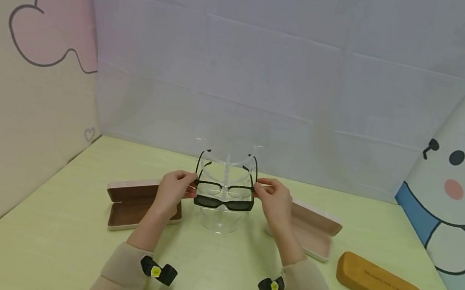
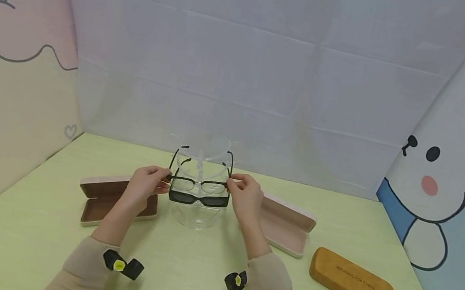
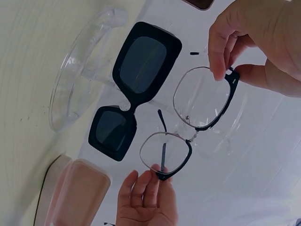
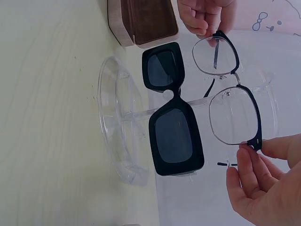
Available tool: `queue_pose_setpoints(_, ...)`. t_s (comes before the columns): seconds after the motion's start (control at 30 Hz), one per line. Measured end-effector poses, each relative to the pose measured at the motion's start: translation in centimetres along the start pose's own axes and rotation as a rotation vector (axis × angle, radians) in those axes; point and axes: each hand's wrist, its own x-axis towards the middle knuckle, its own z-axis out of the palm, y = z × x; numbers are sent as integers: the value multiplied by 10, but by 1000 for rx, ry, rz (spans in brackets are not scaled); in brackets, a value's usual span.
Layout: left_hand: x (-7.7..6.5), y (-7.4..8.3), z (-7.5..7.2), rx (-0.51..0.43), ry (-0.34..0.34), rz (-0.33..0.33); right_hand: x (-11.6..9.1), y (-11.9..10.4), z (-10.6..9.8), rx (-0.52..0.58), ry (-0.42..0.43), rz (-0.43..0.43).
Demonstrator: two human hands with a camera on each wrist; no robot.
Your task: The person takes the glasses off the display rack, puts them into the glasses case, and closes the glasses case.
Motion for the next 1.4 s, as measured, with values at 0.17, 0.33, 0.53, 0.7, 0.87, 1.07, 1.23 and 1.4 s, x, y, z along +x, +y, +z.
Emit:
queue_pose_setpoints(0.17, -3, 5, -2, -86, -71, -38, -5, -3, -6, 106, -16, 14)
queue_pose_setpoints(0.33, -5, 7, -3, -104, -123, -59, -6, -3, -12, 254, -61, 67)
queue_pose_setpoints(0.53, -10, 10, -3, -73, -149, -57, -12, -2, -21, 325, -122, 141)
queue_pose_setpoints(0.7, -17, 12, 0, -40, -170, -49, -17, 1, -28, 335, -148, 153)
queue_pose_setpoints(0.87, -24, 13, 2, -43, -231, -41, -23, 4, -35, 341, -158, 151)
queue_pose_setpoints(1.07, -34, 11, 5, -41, -313, -40, -31, 5, -46, 336, -174, 149)
queue_pose_setpoints(1.23, -43, 10, 8, -44, -364, -45, -36, 6, -55, 352, -193, 159)
queue_pose_setpoints(1.4, -53, 11, 10, -40, -454, -56, -40, 7, -62, 322, -188, 167)
